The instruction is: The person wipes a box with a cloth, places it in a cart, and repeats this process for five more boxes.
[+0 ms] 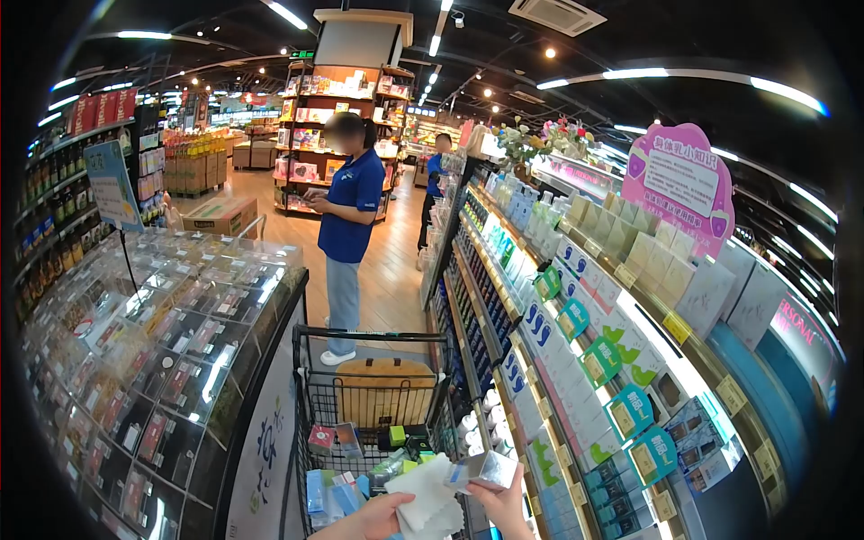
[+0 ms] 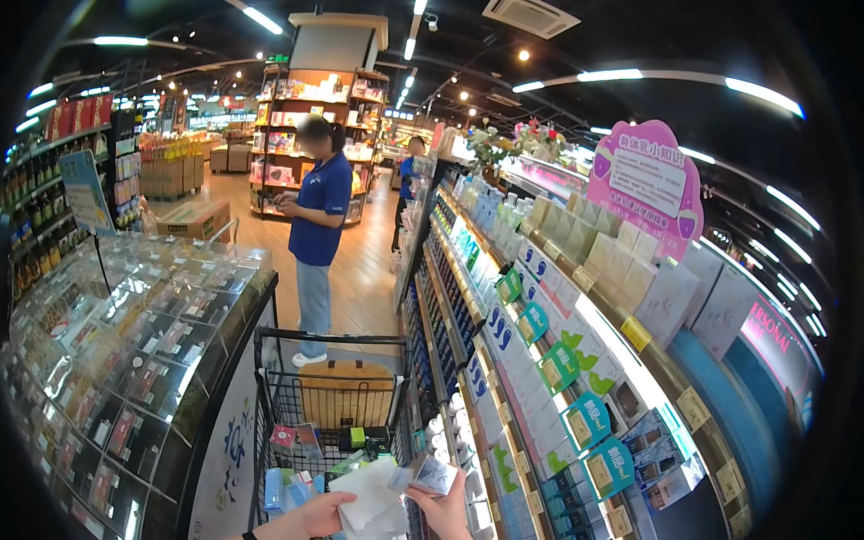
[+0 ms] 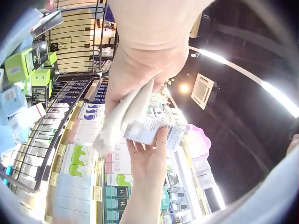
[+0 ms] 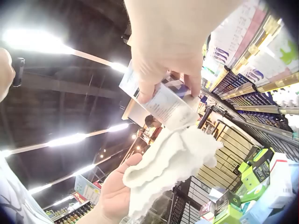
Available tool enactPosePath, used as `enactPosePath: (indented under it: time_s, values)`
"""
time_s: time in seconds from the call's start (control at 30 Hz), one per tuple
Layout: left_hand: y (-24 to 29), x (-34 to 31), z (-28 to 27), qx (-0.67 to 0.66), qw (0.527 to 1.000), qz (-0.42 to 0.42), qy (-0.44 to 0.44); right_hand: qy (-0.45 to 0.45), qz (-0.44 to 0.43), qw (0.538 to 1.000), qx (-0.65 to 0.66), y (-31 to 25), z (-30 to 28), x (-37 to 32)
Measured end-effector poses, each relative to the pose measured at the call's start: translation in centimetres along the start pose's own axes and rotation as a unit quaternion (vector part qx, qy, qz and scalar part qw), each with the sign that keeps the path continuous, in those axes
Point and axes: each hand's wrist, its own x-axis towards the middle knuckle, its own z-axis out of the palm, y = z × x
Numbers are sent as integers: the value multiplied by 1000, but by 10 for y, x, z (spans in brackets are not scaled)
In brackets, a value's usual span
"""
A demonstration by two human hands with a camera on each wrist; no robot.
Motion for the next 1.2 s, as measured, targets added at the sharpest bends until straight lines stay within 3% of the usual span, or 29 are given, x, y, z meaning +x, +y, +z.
enactPosePath:
  time_s: [0.03,0.1,0.13,0.2,0.23,0.27,0.3,0.33,0.47,0.53,0.57,0.67,0.8,0.83,0.9,0.93,0.97,1.03,1.1,1.17,1.2]
  values:
    - [-1,2,-3,1,1000,0,2,0,1,1000,2,-4,3,-1]
    - [-2,11,-7,15,995,88,52,-15,6,999,33,-16,12,-4]
    - [-1,7,5,16,995,88,54,-6,8,999,-43,-26,20,-7]
    - [1,-4,38,213,940,177,200,-35,4,998,-59,19,23,-5]
    - [-1,-1,37,215,940,175,201,-50,17,997,-61,24,31,-6]
    - [-4,4,34,320,910,217,152,-49,19,997,-59,26,34,-9]
    - [-6,7,32,420,865,257,101,-83,82,993,6,13,42,-12]
    - [4,-3,54,347,906,229,81,-116,144,980,71,6,46,-15]
    - [10,-4,55,387,892,232,26,-125,96,987,24,29,38,-7]
    - [5,-8,62,482,817,317,-14,-58,144,969,194,32,32,3]
    - [4,-8,62,483,815,318,-14,-53,133,973,182,31,27,10]
    - [1,-4,59,400,870,287,19,18,160,956,246,1,20,15]
    - [-7,6,48,259,933,244,57,72,185,963,181,-10,36,4]
    - [-10,9,44,218,945,236,65,31,185,963,194,16,28,4]
    - [-15,13,36,144,963,211,84,48,182,967,169,-14,41,-7]
    - [-17,15,31,110,970,195,95,-12,72,993,95,-1,35,-7]
    - [-12,17,21,111,970,195,96,-89,127,967,202,2,18,-1]
    - [-1,20,-5,143,979,136,43,-129,20,983,129,-11,15,-4]
    - [4,15,-8,116,986,115,27,-77,61,992,85,-14,8,-6]
    - [6,22,-25,68,997,14,-21,-157,79,983,52,-21,3,-8]
    - [5,18,-17,69,997,11,-20,-171,144,972,78,-42,10,-11]
